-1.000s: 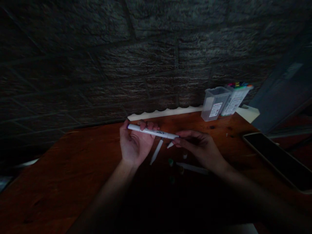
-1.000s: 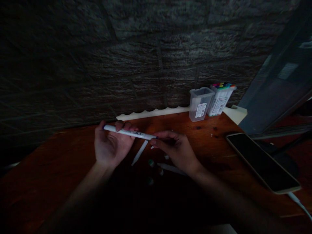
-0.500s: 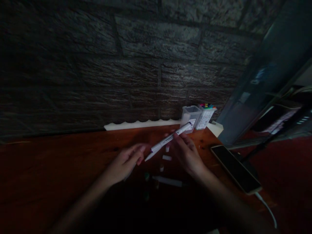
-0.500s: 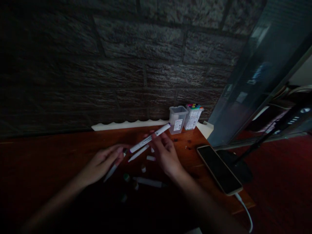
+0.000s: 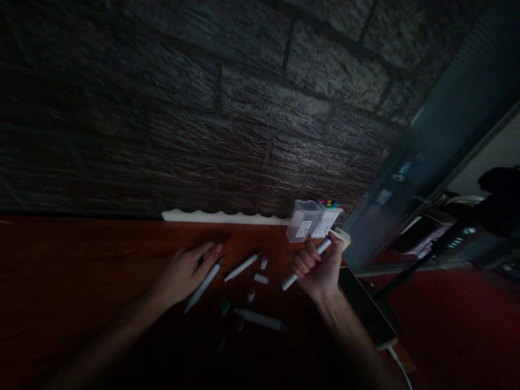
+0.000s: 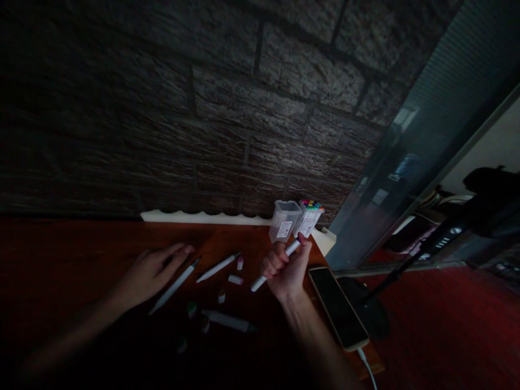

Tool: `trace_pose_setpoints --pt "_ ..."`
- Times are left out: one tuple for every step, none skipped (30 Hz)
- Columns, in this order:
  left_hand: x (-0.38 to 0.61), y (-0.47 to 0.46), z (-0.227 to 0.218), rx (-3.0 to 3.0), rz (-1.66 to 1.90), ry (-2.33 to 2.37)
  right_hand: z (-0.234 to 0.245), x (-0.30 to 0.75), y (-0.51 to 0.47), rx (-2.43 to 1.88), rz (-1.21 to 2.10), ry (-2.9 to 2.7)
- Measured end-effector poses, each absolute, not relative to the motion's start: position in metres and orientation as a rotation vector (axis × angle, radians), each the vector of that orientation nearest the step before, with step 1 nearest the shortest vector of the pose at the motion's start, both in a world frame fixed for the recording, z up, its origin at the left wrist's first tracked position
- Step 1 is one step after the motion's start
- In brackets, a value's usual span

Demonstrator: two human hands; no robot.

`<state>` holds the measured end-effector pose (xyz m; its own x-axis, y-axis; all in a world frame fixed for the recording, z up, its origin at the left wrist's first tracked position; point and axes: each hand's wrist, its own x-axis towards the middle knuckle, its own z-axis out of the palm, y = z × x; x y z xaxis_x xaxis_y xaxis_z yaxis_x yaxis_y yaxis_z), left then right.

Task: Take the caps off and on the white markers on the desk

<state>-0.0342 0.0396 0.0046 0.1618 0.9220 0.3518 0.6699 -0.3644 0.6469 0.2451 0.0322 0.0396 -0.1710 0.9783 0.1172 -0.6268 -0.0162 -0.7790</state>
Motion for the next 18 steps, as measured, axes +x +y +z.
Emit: trace_pose_setpoints --pt "-0.035 0.040 0.005 2.112 1.031 1.530 0.043 0.247 0.034 -0.577 1.518 -0.878" --pt "-0.037 0.041 0.005 2.123 1.023 1.536 0.049 0.249 0.037 -0.605 1.448 -0.905" --pt "-0.039 0.042 0.005 2.136 0.999 1.540 0.058 0.253 0.043 -0.636 1.350 -0.932" --pt "-0.040 0.042 0.004 2.148 0.965 1.544 0.069 0.258 0.049 -0.677 1.221 -0.958" --pt "-0.042 0.043 0.004 2.161 0.920 1.548 0.081 0.265 0.058 -0.730 1.080 -1.007" --pt "-0.043 0.044 0.003 2.176 0.870 1.554 0.095 0.273 0.068 -0.794 0.921 -1.067" --pt "-0.044 0.044 0.001 2.192 0.818 1.559 0.108 0.282 0.079 -0.882 0.716 -1.108" --pt "-0.045 0.044 0.000 2.213 0.769 1.561 0.119 0.291 0.091 -1.015 0.529 -1.187" --pt "-0.045 0.044 -0.002 2.234 0.721 1.563 0.128 0.300 0.103 -1.159 0.348 -1.273" --pt "-0.044 0.044 -0.003 2.253 0.679 1.563 0.133 0.308 0.114 -1.277 0.155 -1.314" --pt "-0.044 0.044 -0.004 2.268 0.646 1.568 0.136 0.314 0.125 -1.355 -0.008 -1.386" --pt "-0.043 0.044 -0.005 2.268 0.614 1.583 0.136 0.319 0.133 -1.406 -0.149 -1.430" --pt "-0.043 0.044 -0.006 2.265 0.597 1.594 0.134 0.323 0.140 -1.451 -0.209 -1.471" --pt "-0.043 0.044 -0.006 2.245 0.588 1.608 0.130 0.325 0.145 -1.484 -0.239 -1.515" --pt "-0.043 0.045 -0.006 2.215 0.590 1.610 0.127 0.326 0.148 -1.505 -0.259 -1.548" --pt "-0.043 0.046 -0.005 2.174 0.607 1.593 0.124 0.326 0.149 -1.517 -0.272 -1.572" --pt "-0.043 0.047 -0.005 2.117 0.640 1.556 0.122 0.326 0.149 -1.521 -0.293 -1.583" --pt "-0.044 0.048 -0.003 2.044 0.684 1.495 0.122 0.326 0.149 -1.519 -0.325 -1.578"
